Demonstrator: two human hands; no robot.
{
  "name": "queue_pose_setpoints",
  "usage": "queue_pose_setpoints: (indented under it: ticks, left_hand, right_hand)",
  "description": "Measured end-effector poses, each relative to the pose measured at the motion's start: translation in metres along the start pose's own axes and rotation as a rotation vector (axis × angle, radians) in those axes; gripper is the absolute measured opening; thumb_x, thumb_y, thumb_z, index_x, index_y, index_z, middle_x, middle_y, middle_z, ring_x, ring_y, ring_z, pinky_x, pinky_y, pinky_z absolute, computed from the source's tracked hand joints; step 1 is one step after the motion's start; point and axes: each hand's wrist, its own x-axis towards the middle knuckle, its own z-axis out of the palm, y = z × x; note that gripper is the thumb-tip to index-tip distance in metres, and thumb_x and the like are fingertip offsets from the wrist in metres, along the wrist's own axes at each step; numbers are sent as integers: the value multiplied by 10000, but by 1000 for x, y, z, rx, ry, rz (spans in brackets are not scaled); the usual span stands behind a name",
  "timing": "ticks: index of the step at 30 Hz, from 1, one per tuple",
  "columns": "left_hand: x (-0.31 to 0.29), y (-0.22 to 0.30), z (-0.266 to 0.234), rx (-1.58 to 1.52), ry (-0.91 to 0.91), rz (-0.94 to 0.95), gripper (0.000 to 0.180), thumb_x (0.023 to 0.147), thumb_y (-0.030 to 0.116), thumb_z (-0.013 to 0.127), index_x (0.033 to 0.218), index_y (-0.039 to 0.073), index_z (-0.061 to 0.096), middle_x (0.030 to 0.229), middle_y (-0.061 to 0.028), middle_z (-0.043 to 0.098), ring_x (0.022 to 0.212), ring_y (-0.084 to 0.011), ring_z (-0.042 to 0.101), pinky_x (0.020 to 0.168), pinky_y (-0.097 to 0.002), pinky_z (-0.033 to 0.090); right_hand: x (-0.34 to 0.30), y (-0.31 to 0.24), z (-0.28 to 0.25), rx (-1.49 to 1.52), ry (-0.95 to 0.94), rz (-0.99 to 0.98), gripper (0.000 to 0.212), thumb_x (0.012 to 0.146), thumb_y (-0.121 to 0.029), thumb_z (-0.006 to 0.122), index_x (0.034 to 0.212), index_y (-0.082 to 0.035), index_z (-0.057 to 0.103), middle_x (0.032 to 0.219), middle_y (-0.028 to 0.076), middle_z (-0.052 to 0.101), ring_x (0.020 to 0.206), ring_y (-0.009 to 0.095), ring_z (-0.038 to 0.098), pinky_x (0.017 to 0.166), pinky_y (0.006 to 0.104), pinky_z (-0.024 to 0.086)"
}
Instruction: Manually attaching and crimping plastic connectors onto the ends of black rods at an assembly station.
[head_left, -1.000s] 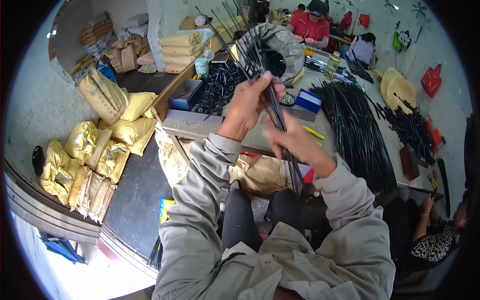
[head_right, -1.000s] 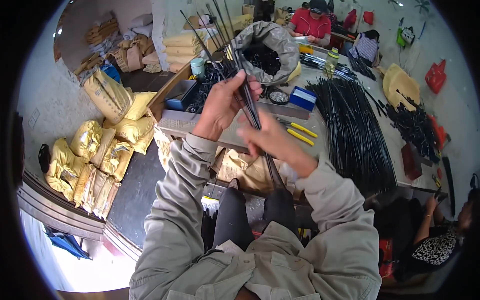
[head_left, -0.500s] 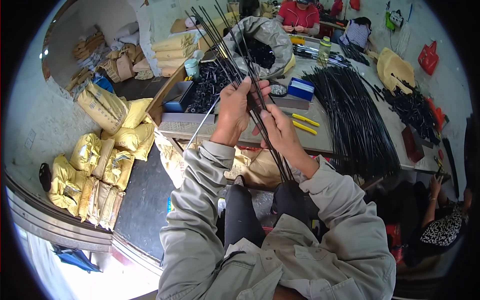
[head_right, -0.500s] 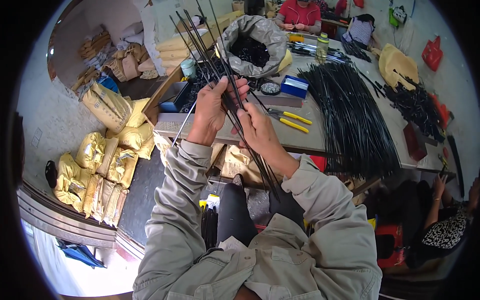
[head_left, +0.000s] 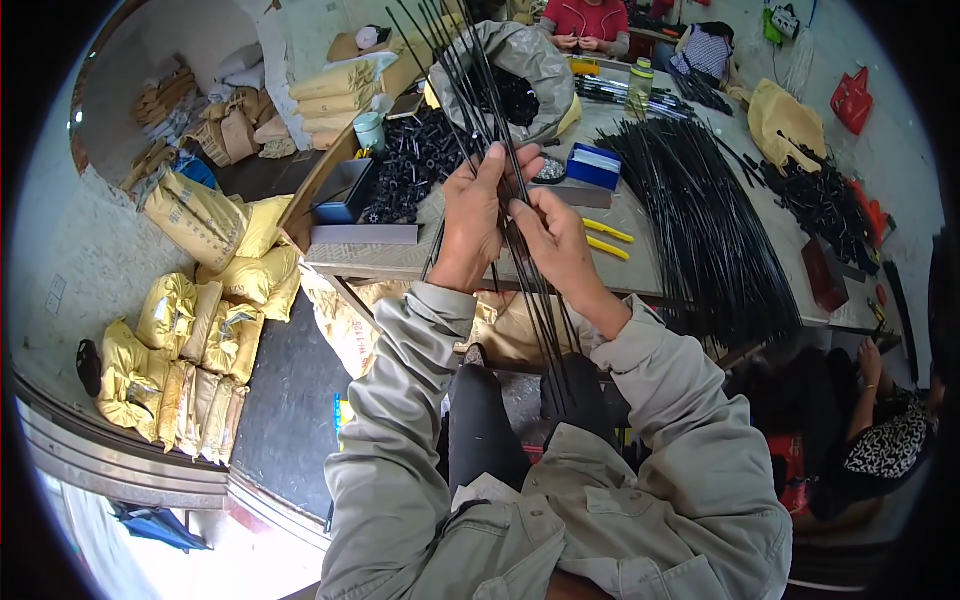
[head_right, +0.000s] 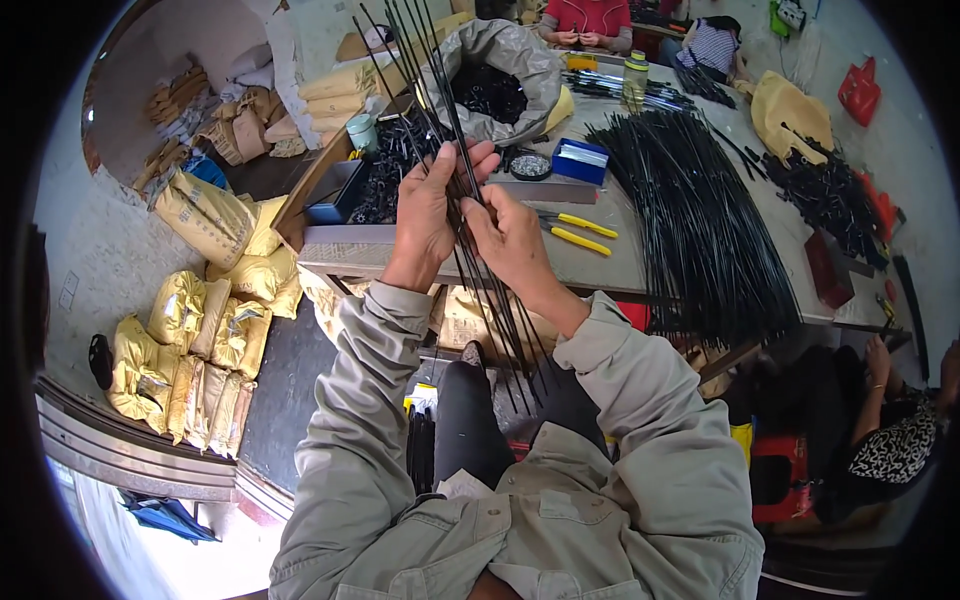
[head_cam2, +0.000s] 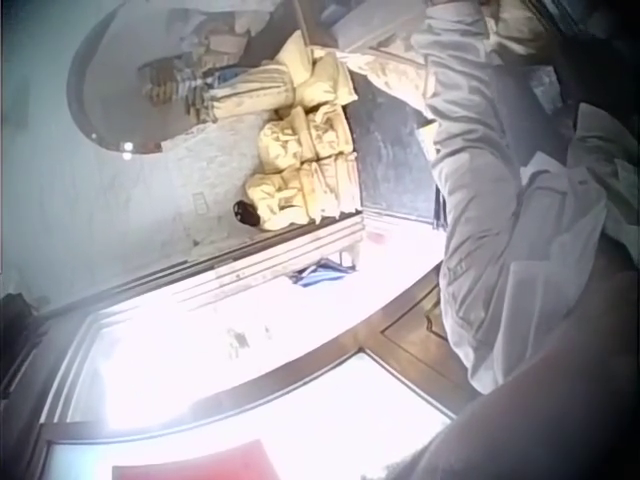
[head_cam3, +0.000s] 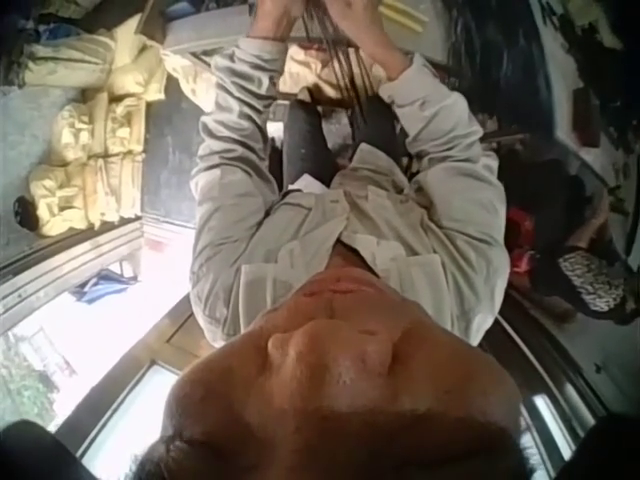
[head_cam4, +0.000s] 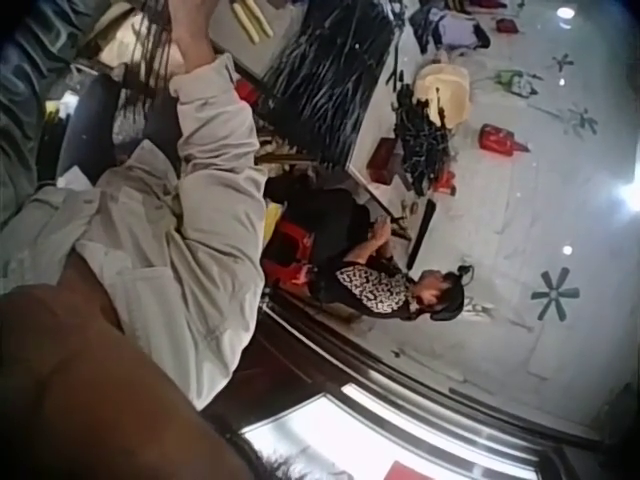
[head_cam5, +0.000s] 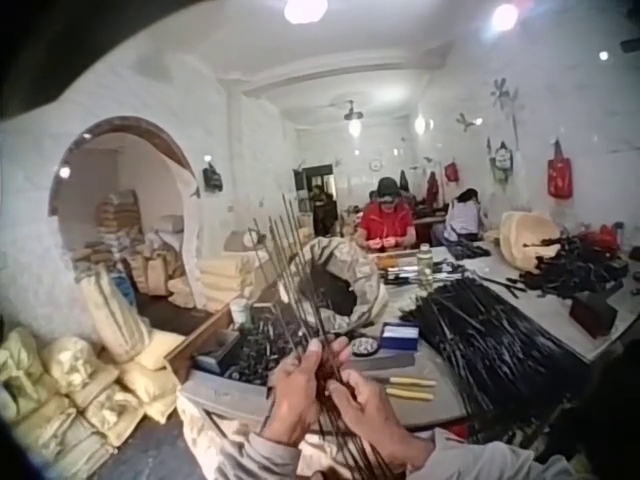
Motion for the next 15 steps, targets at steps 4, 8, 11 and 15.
queue_pose_setpoints:
  ticks: [4,8,11,15]
  left_hand:
    - [-2,8,1,-50,-41,-46,253,918,183,443,1015,-43,502,996,-181,598,879,-225,608,758,-314,507]
    - [-1,11,1,-80,-45,-58,238,923,180,427,1021,-23,502,995,-172,601,869,-217,611,746,-313,512]
    - [1,8,1,-146,-28,-91,228,926,181,416,1014,-11,502,985,-166,605,851,-214,615,715,-310,520]
    - [4,6,1,-95,-20,-108,226,933,194,393,983,4,506,967,-150,613,809,-206,624,644,-303,529]
  right_hand:
    - [5,-14,-9,40,-42,42,147,888,-133,495,796,-19,506,637,3,532,494,42,466,443,190,368]
    - [10,-13,-9,2,-57,23,150,889,-143,493,807,-19,512,662,19,561,509,51,499,456,184,392]
    - [14,-13,-12,-17,-39,12,151,890,-147,491,818,-17,516,671,26,572,520,57,516,464,181,407]
    - [20,-11,-15,-5,9,-4,167,882,-150,496,811,-1,520,656,42,586,512,72,538,456,192,422]
